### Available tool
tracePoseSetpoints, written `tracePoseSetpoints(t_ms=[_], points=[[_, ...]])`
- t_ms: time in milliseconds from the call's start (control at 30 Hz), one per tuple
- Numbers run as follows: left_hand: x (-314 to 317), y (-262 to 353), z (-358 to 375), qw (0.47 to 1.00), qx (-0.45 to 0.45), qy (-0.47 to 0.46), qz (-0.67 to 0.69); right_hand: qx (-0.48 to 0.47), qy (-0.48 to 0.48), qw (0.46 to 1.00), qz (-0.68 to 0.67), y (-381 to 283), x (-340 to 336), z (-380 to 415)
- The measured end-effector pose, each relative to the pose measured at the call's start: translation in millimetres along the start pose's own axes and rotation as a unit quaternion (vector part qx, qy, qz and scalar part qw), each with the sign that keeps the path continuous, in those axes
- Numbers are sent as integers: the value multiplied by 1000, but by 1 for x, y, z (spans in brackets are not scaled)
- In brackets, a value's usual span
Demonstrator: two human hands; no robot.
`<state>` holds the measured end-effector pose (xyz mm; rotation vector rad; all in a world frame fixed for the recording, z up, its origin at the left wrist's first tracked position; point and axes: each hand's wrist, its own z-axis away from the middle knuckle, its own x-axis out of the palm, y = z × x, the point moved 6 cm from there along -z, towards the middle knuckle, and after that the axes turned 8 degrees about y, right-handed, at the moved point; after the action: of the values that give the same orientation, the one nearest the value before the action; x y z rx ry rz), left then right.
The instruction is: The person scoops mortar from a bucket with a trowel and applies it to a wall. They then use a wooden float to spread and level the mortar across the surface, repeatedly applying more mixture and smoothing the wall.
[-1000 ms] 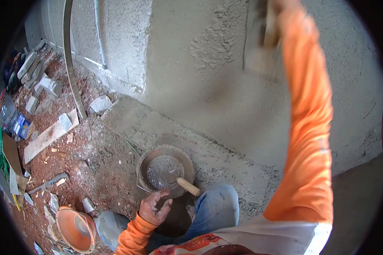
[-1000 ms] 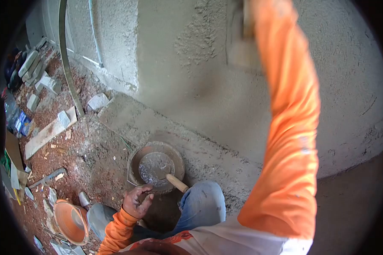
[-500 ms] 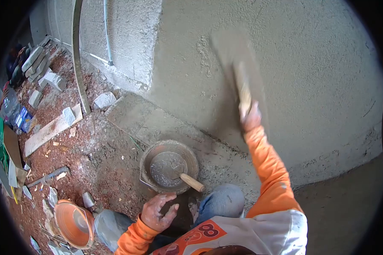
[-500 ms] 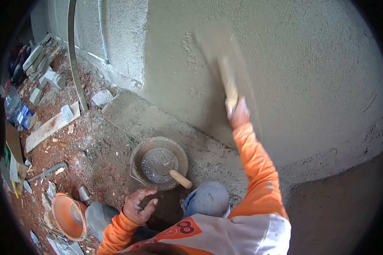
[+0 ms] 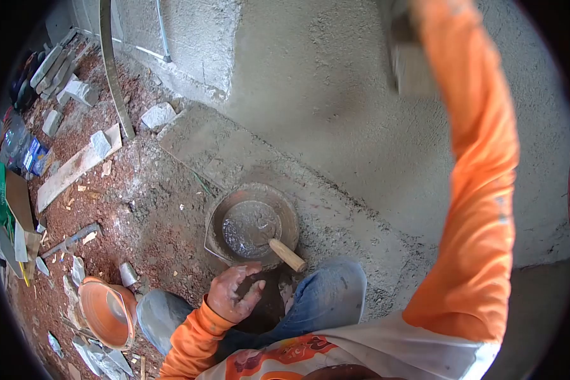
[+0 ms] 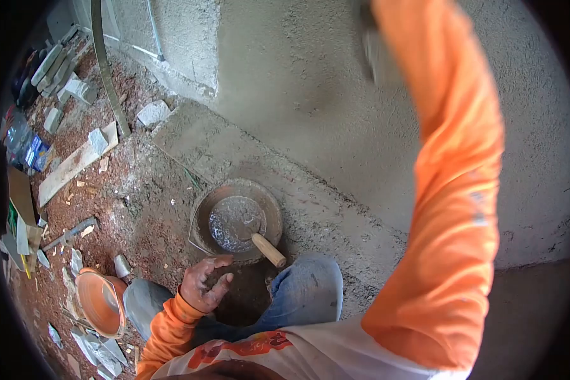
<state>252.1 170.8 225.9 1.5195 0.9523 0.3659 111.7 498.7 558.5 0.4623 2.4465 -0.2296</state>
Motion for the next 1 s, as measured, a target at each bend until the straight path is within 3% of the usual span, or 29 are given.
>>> tracePoseSetpoints(t_ms=[100,167,200,367,467,567,733,867,900,1000], points=[[-1,4,1,1000,13,-5,8,35,-239,969,48,29,104,114],[-3,12,3,1000,12,-9,8,-64,-249,953,163,56,150,212],[-4,14,4,1000,16,-9,8,-49,-321,929,177,77,167,263],[-12,25,16,998,33,23,38,-47,-452,864,214,188,157,452],[-11,26,21,998,37,14,51,-57,-451,863,223,197,148,461],[-4,27,21,998,45,-3,53,-63,-380,902,196,163,151,407],[-1,-2,9,998,30,30,44,-16,-192,966,175,70,108,209],[-5,-14,-2,998,-2,42,46,-12,-5,991,137,57,15,60],[-5,-16,-4,998,1,42,47,-56,99,989,99,59,-14,25],[-2,-26,-9,998,2,30,56,-68,209,966,137,27,-122,-43]])
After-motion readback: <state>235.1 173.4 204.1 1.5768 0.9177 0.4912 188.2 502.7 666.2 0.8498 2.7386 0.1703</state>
